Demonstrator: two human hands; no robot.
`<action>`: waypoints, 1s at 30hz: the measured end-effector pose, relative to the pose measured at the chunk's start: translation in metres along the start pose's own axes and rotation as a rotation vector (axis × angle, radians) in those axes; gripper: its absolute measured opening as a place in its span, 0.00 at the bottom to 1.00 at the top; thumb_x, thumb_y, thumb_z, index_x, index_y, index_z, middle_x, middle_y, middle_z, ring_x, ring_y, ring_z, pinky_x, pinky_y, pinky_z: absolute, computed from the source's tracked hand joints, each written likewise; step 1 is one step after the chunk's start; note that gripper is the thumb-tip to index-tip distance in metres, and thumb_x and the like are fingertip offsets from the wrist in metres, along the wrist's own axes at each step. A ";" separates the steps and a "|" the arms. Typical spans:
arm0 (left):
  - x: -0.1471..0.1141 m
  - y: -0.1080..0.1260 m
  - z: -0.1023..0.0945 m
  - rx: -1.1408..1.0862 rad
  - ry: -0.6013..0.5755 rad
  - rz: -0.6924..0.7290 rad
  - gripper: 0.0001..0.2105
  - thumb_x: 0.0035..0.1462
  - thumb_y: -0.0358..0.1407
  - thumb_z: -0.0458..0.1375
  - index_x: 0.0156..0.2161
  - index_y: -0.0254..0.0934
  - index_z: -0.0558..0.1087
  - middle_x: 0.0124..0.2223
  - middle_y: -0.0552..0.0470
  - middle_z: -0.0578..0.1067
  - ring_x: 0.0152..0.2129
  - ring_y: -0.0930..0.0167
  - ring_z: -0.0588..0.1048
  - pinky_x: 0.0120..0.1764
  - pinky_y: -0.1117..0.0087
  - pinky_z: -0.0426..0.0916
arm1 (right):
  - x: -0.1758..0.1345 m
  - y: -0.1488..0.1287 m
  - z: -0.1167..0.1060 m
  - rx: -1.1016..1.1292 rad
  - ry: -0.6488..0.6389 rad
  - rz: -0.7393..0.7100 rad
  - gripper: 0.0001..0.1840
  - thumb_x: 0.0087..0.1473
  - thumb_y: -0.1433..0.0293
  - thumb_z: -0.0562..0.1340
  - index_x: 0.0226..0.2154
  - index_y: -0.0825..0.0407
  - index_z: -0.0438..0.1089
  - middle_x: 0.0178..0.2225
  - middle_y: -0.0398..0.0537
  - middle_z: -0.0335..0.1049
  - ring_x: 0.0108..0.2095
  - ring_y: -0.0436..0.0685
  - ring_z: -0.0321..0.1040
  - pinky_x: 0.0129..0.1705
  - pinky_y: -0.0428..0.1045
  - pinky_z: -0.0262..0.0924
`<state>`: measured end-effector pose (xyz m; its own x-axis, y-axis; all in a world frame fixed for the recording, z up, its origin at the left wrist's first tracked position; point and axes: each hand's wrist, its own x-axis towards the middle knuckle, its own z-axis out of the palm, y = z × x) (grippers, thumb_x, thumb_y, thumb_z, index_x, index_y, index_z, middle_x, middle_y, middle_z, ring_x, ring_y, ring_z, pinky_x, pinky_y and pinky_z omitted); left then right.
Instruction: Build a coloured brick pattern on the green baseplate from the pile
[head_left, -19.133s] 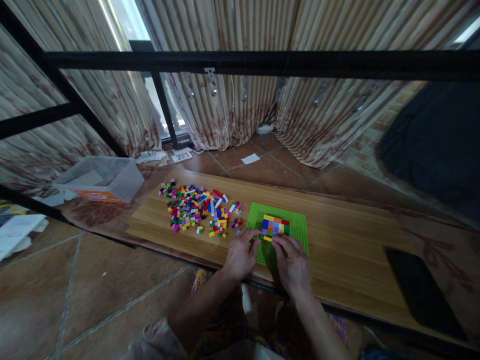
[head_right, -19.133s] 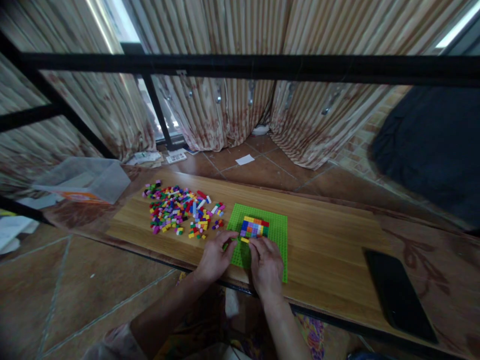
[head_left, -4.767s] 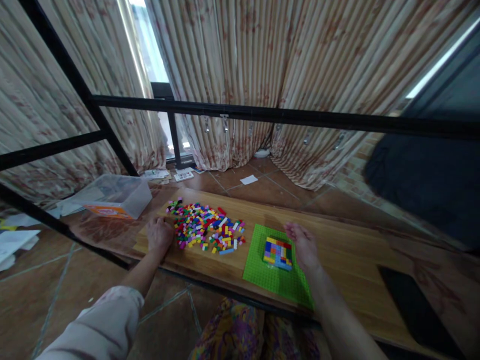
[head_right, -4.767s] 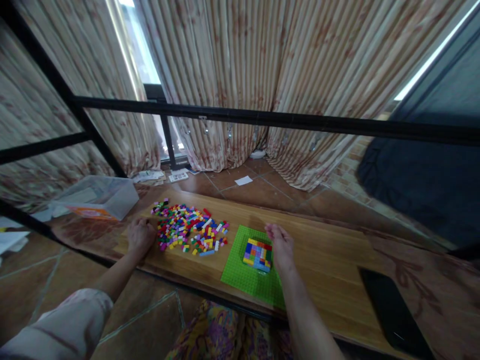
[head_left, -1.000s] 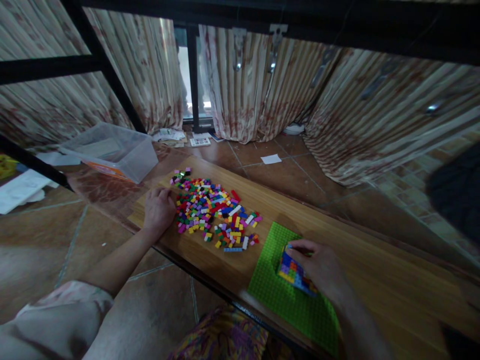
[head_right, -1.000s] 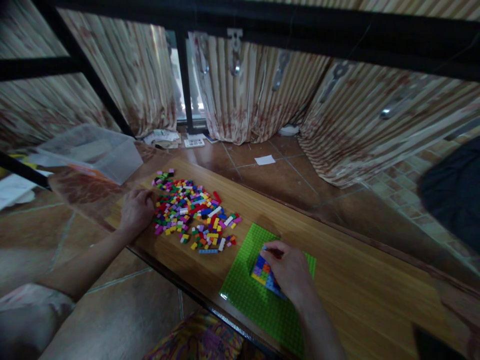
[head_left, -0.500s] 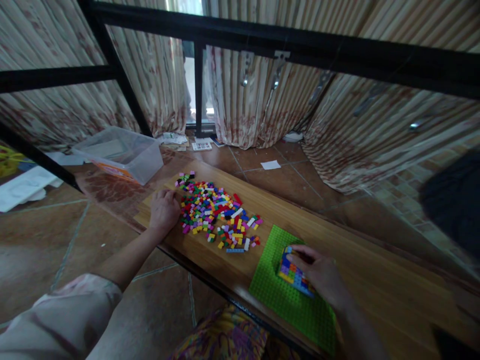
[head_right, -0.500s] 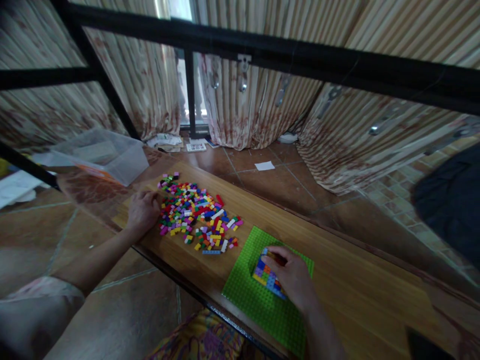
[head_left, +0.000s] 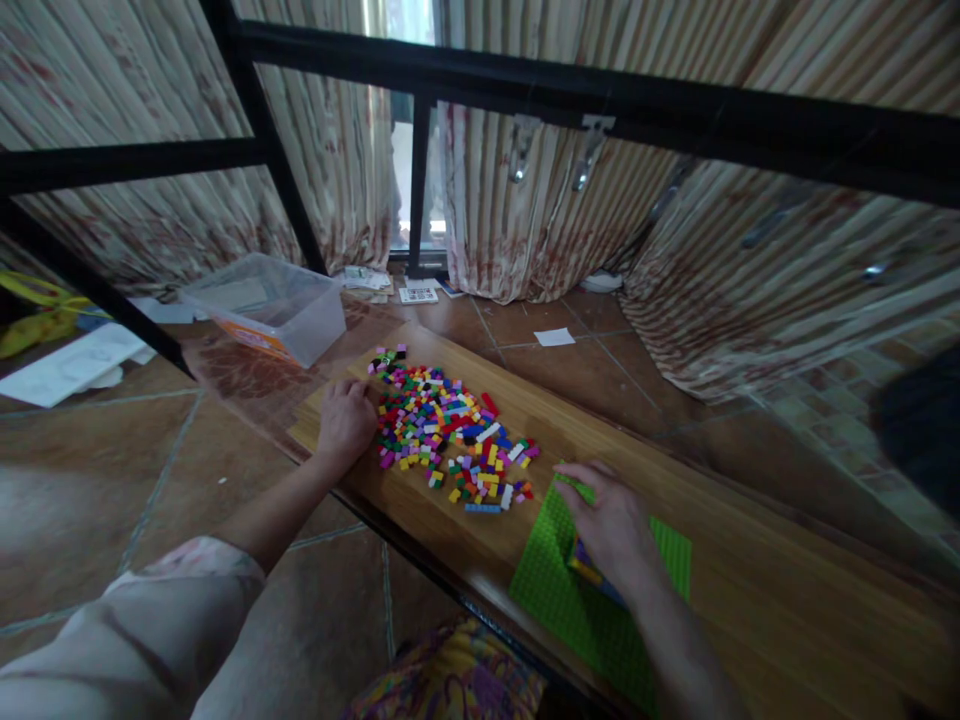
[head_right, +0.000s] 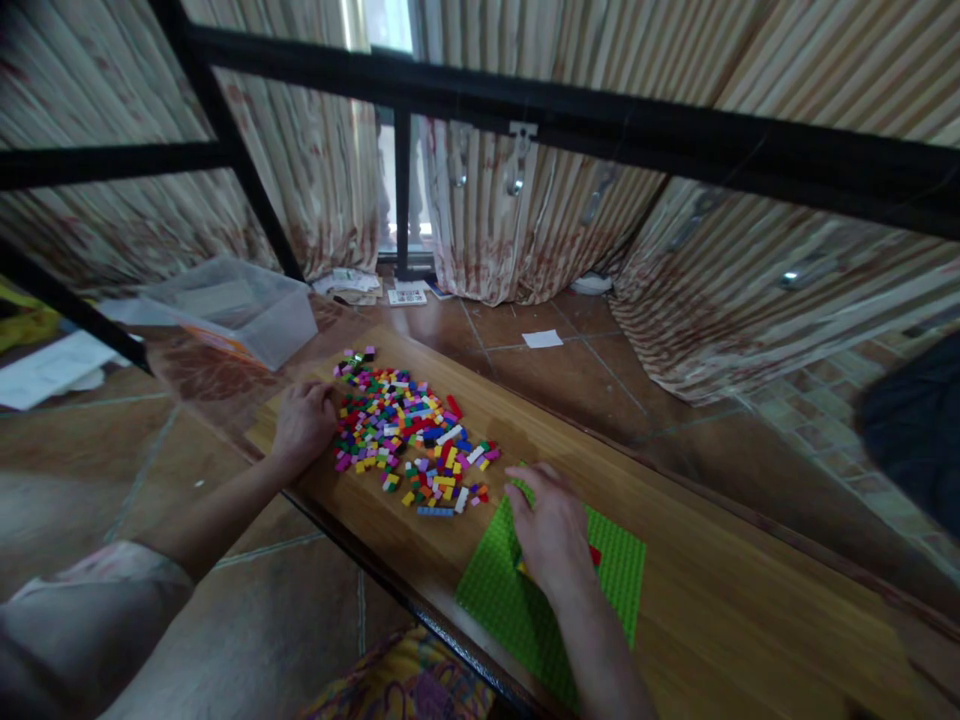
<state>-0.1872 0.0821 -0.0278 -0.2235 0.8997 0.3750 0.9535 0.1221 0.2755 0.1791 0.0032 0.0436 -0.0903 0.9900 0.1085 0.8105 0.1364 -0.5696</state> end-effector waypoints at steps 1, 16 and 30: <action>0.000 0.000 0.000 -0.003 -0.002 0.001 0.18 0.58 0.30 0.46 0.47 0.29 0.75 0.48 0.36 0.73 0.47 0.55 0.69 0.54 0.55 0.63 | 0.005 -0.004 0.006 -0.057 -0.022 -0.012 0.15 0.58 0.64 0.55 0.40 0.49 0.75 0.41 0.50 0.75 0.42 0.57 0.71 0.48 0.52 0.61; -0.001 0.004 -0.004 0.006 -0.007 -0.020 0.18 0.57 0.29 0.47 0.48 0.30 0.75 0.49 0.36 0.73 0.47 0.55 0.69 0.52 0.54 0.65 | 0.031 -0.009 0.052 -0.288 -0.018 0.031 0.08 0.56 0.66 0.59 0.33 0.48 0.74 0.34 0.47 0.74 0.36 0.55 0.69 0.40 0.49 0.58; -0.003 0.002 -0.001 0.003 0.008 -0.005 0.18 0.57 0.29 0.48 0.48 0.30 0.75 0.48 0.38 0.73 0.47 0.56 0.69 0.53 0.56 0.64 | 0.016 -0.011 0.044 -0.068 -0.025 0.065 0.10 0.55 0.67 0.56 0.36 0.48 0.72 0.37 0.46 0.76 0.38 0.54 0.72 0.42 0.49 0.60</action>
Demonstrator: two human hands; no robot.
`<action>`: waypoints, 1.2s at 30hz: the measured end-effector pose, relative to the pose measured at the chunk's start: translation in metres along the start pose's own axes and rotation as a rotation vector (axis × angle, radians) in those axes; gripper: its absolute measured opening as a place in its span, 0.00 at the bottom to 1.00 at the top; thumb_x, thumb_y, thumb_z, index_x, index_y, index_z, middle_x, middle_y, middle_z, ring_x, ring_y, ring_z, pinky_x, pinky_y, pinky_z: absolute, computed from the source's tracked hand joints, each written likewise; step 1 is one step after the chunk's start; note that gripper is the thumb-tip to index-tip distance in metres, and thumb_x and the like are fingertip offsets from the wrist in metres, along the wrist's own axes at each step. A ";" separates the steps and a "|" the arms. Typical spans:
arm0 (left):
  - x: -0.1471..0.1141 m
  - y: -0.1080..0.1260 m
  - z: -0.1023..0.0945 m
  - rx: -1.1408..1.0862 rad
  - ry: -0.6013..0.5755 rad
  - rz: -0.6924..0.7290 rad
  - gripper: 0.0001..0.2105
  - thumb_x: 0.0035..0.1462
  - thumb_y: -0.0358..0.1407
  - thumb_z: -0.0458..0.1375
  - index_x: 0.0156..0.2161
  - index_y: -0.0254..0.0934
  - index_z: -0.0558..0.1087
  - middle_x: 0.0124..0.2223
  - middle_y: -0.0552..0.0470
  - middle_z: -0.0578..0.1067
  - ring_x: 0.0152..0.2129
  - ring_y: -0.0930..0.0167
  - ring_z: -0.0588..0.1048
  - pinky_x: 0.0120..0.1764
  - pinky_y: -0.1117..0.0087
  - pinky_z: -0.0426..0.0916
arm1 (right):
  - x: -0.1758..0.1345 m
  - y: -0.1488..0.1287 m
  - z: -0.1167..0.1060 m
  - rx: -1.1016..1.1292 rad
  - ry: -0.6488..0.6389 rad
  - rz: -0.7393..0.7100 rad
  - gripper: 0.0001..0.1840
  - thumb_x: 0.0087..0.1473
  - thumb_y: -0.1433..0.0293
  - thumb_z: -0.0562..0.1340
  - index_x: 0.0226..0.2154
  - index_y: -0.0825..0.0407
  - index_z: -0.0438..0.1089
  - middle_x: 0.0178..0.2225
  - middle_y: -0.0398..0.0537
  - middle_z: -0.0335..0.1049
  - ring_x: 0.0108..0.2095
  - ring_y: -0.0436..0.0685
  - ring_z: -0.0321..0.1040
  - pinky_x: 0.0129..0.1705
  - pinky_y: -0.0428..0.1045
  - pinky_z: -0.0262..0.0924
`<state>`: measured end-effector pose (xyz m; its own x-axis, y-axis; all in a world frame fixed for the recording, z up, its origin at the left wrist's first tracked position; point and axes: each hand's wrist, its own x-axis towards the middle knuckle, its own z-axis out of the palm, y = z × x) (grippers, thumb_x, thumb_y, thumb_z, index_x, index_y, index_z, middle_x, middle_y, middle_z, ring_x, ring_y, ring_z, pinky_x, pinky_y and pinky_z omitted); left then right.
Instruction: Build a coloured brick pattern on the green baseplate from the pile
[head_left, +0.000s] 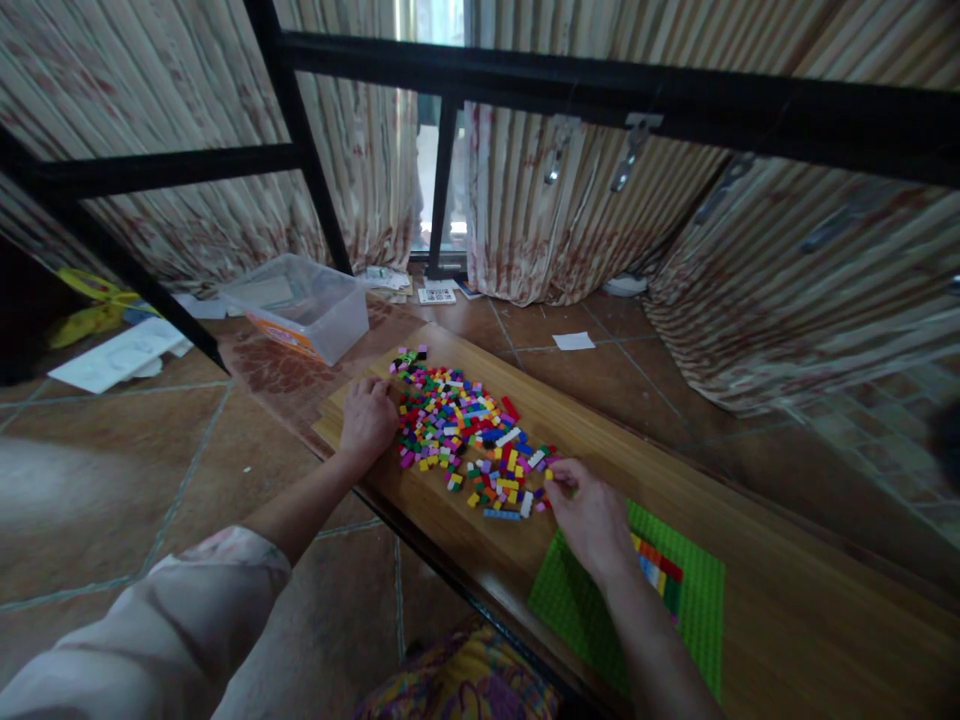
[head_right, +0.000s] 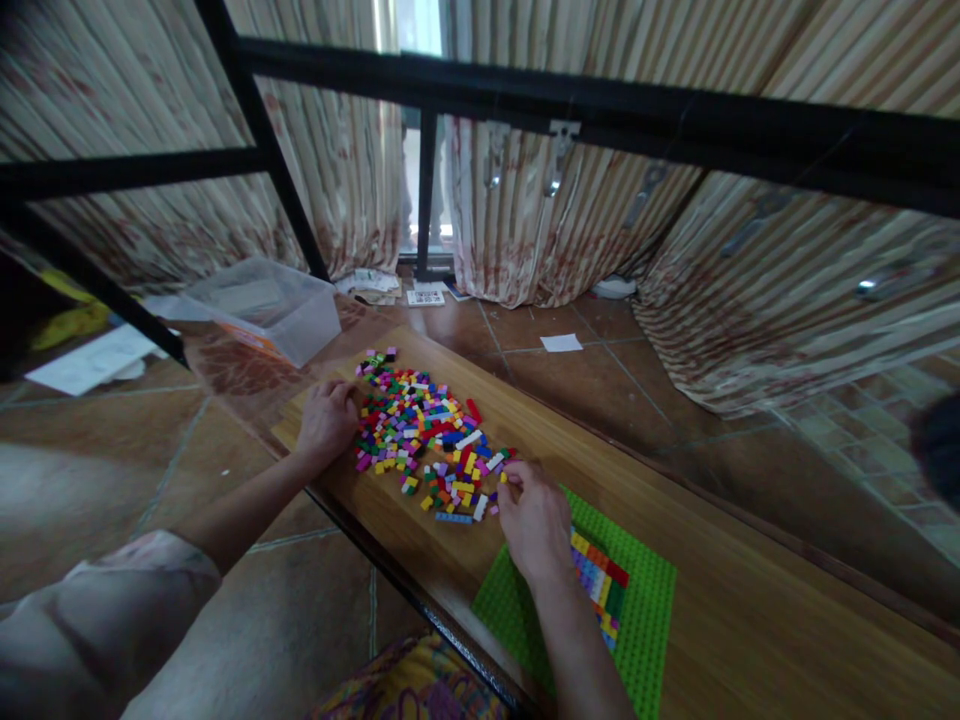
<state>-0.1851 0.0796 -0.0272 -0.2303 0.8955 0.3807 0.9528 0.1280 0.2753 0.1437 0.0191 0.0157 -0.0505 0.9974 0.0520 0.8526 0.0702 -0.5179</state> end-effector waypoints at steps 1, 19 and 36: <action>0.000 0.000 0.000 0.000 0.001 -0.002 0.18 0.57 0.29 0.48 0.48 0.31 0.75 0.48 0.38 0.73 0.47 0.56 0.69 0.52 0.56 0.64 | 0.000 0.000 0.001 0.003 -0.013 -0.009 0.11 0.55 0.67 0.56 0.37 0.48 0.72 0.36 0.45 0.76 0.38 0.54 0.72 0.42 0.49 0.61; -0.001 0.003 -0.004 -0.002 -0.015 -0.010 0.18 0.58 0.29 0.47 0.48 0.30 0.75 0.49 0.38 0.73 0.47 0.56 0.69 0.51 0.56 0.65 | 0.005 -0.050 0.027 -0.158 -0.171 -0.231 0.13 0.60 0.70 0.57 0.39 0.47 0.78 0.37 0.49 0.73 0.42 0.57 0.68 0.45 0.49 0.57; 0.003 -0.001 -0.001 0.007 0.005 0.009 0.18 0.57 0.30 0.47 0.48 0.28 0.75 0.48 0.36 0.74 0.46 0.55 0.70 0.51 0.55 0.65 | -0.057 -0.019 -0.024 0.298 0.172 0.066 0.15 0.60 0.59 0.56 0.38 0.48 0.74 0.38 0.46 0.76 0.37 0.54 0.71 0.41 0.48 0.62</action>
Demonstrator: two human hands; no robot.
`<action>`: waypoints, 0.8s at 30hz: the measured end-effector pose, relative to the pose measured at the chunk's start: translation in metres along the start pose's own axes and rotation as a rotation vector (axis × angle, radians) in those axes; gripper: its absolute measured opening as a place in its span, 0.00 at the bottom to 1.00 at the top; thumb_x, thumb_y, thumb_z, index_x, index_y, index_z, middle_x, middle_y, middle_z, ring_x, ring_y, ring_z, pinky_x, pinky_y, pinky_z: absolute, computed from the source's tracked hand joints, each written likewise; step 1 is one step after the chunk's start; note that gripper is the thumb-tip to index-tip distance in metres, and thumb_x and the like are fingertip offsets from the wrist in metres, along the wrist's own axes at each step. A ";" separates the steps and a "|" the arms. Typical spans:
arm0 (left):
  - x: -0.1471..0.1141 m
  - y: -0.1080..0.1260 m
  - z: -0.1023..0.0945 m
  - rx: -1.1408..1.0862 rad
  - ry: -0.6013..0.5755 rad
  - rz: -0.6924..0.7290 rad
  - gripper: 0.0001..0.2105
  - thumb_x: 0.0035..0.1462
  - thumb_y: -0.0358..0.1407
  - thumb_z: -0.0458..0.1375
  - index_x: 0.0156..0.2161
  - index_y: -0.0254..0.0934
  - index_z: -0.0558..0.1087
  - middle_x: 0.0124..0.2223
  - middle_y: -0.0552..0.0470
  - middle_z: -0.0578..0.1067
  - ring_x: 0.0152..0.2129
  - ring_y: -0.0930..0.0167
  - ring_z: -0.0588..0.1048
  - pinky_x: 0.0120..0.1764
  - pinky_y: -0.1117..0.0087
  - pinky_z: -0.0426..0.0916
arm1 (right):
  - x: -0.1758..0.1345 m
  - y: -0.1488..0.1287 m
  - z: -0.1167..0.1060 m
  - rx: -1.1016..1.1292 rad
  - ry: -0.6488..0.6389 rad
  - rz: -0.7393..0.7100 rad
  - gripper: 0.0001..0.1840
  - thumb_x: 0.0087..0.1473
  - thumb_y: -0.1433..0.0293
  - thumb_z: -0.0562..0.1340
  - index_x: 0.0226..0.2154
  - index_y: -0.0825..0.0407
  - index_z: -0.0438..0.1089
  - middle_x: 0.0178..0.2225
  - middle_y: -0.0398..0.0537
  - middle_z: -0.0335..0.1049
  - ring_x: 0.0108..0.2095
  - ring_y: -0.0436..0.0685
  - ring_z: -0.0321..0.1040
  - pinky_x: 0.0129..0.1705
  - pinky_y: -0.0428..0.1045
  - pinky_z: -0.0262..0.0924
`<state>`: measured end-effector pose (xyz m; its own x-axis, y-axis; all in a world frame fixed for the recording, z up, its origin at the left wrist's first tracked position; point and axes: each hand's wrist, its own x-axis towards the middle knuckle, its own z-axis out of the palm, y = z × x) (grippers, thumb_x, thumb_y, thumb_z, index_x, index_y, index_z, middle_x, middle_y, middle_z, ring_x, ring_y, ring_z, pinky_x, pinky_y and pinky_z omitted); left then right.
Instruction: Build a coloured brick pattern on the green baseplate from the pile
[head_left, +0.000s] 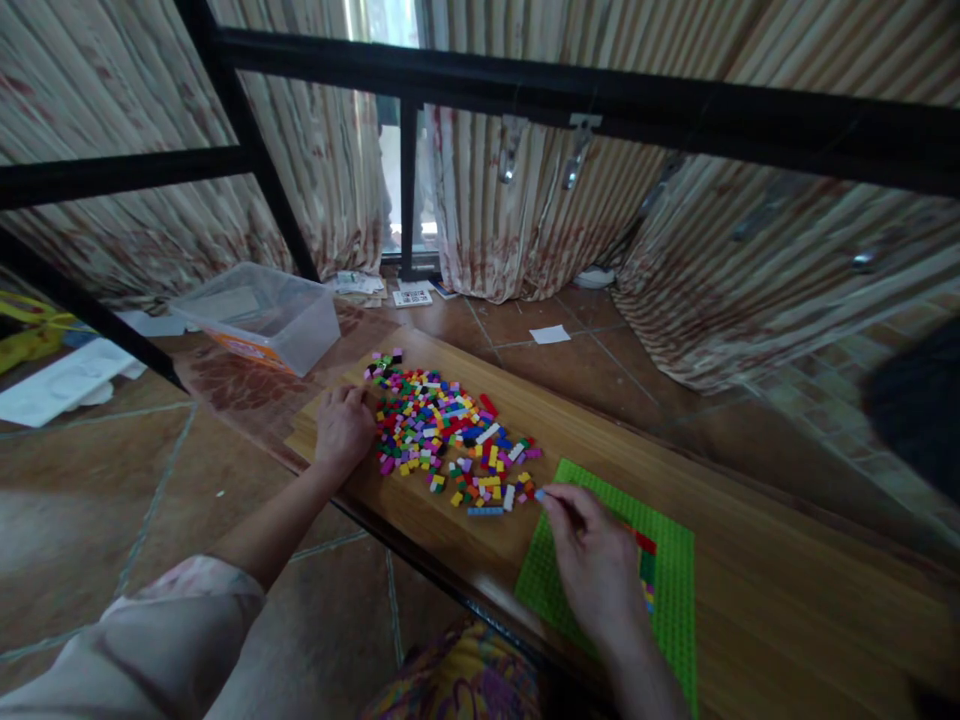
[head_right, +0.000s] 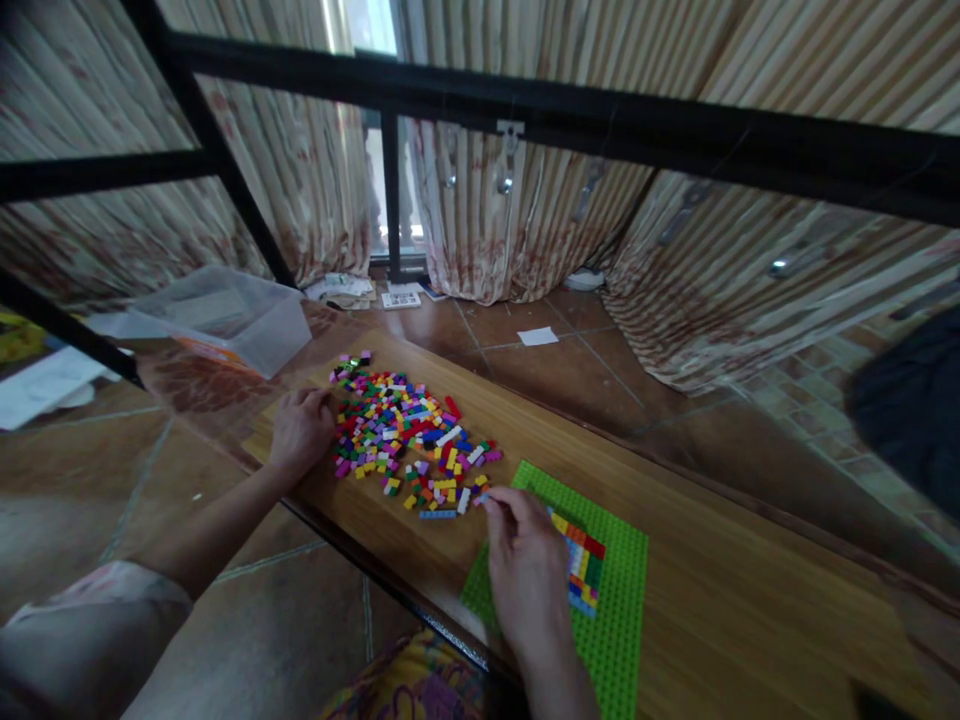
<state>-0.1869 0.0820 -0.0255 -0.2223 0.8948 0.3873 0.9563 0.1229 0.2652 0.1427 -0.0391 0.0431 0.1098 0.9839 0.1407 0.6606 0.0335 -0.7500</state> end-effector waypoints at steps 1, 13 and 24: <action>0.000 0.000 0.000 0.001 0.001 0.003 0.18 0.57 0.30 0.48 0.48 0.29 0.75 0.48 0.37 0.74 0.46 0.55 0.70 0.52 0.55 0.65 | -0.004 0.010 -0.012 0.004 0.056 0.072 0.17 0.59 0.56 0.56 0.39 0.48 0.74 0.38 0.47 0.76 0.37 0.55 0.72 0.41 0.49 0.63; 0.002 -0.004 0.003 0.037 0.005 0.024 0.18 0.56 0.31 0.47 0.47 0.30 0.76 0.47 0.37 0.74 0.46 0.55 0.70 0.52 0.55 0.65 | 0.003 0.066 -0.032 -0.339 0.092 0.057 0.24 0.60 0.56 0.49 0.40 0.53 0.75 0.41 0.55 0.75 0.41 0.61 0.70 0.46 0.56 0.61; 0.001 0.000 0.000 0.053 0.000 0.024 0.19 0.57 0.31 0.46 0.47 0.28 0.76 0.48 0.36 0.74 0.46 0.55 0.70 0.51 0.56 0.64 | 0.001 0.071 -0.039 -0.251 0.015 0.015 0.21 0.59 0.58 0.52 0.42 0.50 0.75 0.40 0.52 0.74 0.42 0.59 0.69 0.47 0.55 0.61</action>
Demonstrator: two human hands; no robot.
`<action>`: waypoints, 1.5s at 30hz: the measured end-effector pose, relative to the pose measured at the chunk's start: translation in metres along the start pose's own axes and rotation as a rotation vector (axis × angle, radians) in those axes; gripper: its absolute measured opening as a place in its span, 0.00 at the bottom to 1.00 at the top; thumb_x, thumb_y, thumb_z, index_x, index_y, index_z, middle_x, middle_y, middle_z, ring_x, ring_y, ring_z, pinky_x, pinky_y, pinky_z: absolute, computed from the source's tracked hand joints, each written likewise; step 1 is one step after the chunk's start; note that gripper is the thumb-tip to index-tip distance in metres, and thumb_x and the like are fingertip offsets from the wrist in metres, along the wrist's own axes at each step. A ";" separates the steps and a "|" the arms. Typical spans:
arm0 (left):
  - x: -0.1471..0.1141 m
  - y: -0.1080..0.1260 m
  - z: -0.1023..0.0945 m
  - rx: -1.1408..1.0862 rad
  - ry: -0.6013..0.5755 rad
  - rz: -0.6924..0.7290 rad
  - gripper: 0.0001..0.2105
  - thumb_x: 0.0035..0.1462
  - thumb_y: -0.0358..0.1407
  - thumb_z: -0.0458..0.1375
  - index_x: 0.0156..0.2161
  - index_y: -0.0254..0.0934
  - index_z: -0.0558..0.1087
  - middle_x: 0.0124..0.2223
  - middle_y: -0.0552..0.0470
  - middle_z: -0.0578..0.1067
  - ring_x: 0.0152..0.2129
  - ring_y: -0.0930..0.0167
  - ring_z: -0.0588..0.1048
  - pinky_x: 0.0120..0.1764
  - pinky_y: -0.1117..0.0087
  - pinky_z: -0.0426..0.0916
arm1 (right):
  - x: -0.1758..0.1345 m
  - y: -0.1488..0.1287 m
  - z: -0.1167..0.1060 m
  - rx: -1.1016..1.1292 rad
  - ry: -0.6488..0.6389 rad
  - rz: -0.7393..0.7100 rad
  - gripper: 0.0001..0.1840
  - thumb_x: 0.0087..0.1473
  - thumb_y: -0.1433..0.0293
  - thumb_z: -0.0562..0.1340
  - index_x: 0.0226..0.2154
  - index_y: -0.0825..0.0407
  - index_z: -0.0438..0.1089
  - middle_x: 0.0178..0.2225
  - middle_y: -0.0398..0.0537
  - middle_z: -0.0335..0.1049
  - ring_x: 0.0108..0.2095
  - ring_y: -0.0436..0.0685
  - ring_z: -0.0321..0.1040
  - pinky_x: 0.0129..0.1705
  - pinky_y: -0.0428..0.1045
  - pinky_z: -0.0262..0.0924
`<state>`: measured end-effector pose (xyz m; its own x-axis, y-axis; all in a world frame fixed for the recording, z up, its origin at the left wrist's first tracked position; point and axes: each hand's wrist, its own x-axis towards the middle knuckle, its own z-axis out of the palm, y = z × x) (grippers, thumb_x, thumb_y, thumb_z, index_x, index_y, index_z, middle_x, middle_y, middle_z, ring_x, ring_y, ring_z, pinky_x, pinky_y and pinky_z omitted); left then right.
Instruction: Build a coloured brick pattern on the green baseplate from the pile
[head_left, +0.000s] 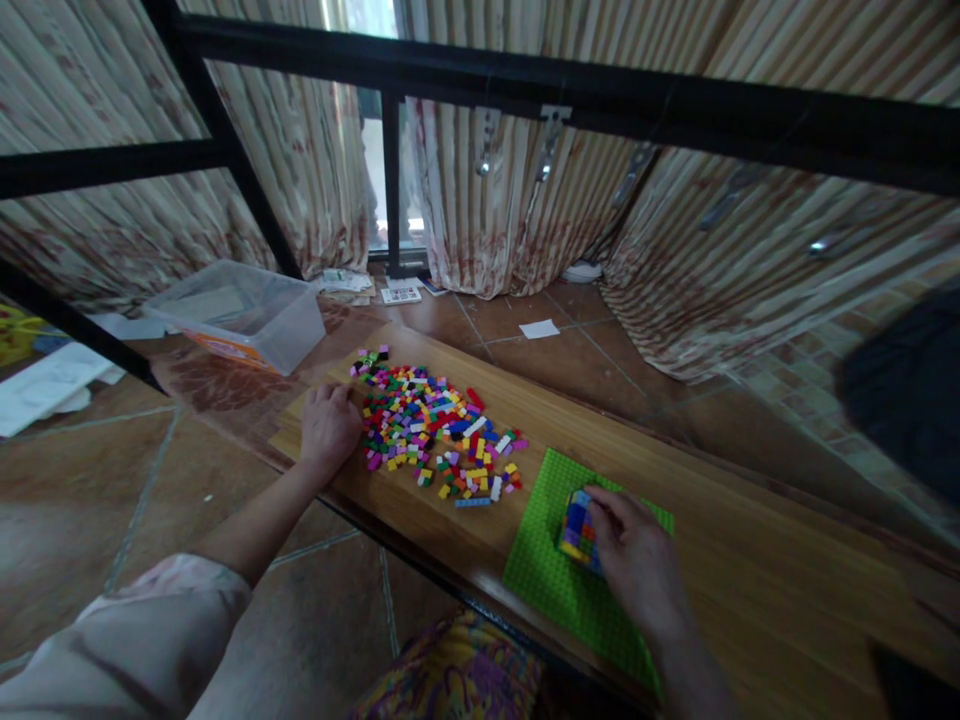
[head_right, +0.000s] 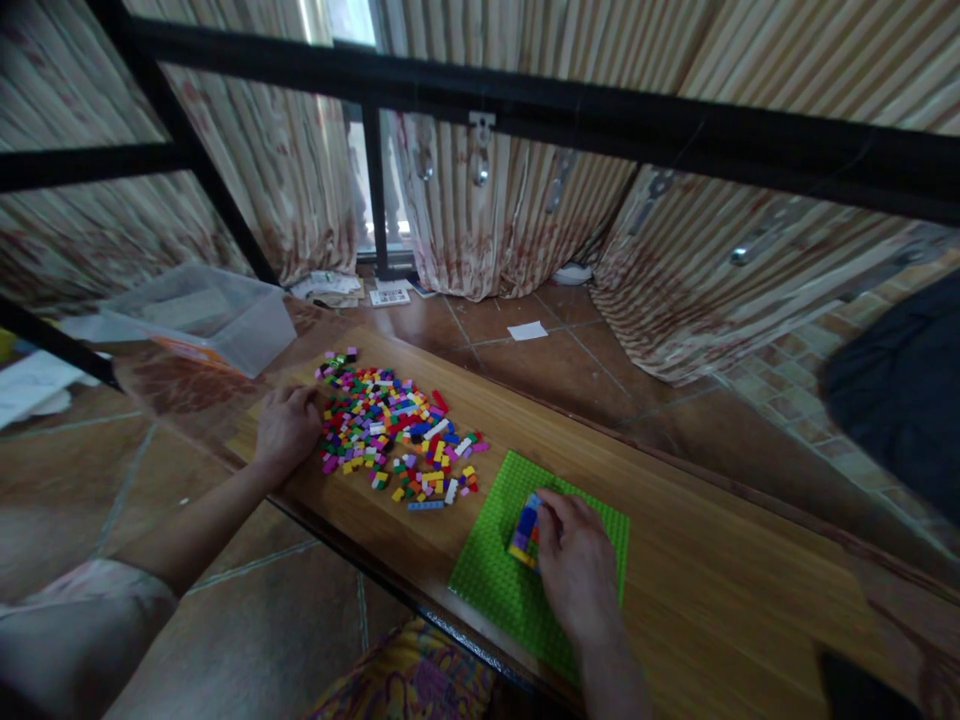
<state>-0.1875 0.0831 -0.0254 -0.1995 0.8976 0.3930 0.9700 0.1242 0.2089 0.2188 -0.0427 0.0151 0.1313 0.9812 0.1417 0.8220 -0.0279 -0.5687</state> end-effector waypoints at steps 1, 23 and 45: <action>0.000 0.000 -0.001 -0.001 -0.001 -0.002 0.19 0.57 0.31 0.46 0.47 0.28 0.76 0.48 0.36 0.74 0.46 0.55 0.70 0.52 0.56 0.64 | 0.000 0.001 0.000 0.016 -0.007 0.009 0.20 0.58 0.58 0.52 0.42 0.50 0.75 0.40 0.51 0.74 0.42 0.59 0.69 0.47 0.55 0.61; -0.003 0.002 -0.002 -0.050 -0.009 -0.015 0.18 0.58 0.29 0.47 0.48 0.29 0.75 0.49 0.36 0.73 0.47 0.55 0.70 0.52 0.54 0.64 | 0.009 0.006 -0.002 0.057 -0.039 0.065 0.20 0.54 0.56 0.55 0.37 0.49 0.77 0.39 0.51 0.76 0.39 0.60 0.71 0.45 0.56 0.63; -0.005 0.007 -0.006 -0.076 -0.037 -0.056 0.17 0.58 0.28 0.48 0.47 0.29 0.75 0.48 0.36 0.73 0.47 0.56 0.69 0.52 0.55 0.65 | 0.020 -0.120 0.090 0.066 -0.116 -0.265 0.15 0.60 0.65 0.54 0.45 0.51 0.73 0.40 0.52 0.74 0.43 0.59 0.68 0.47 0.53 0.60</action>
<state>-0.1807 0.0767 -0.0210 -0.2467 0.9052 0.3461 0.9439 0.1436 0.2973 0.0732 -0.0023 0.0129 -0.1506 0.9680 0.2009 0.7809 0.2411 -0.5763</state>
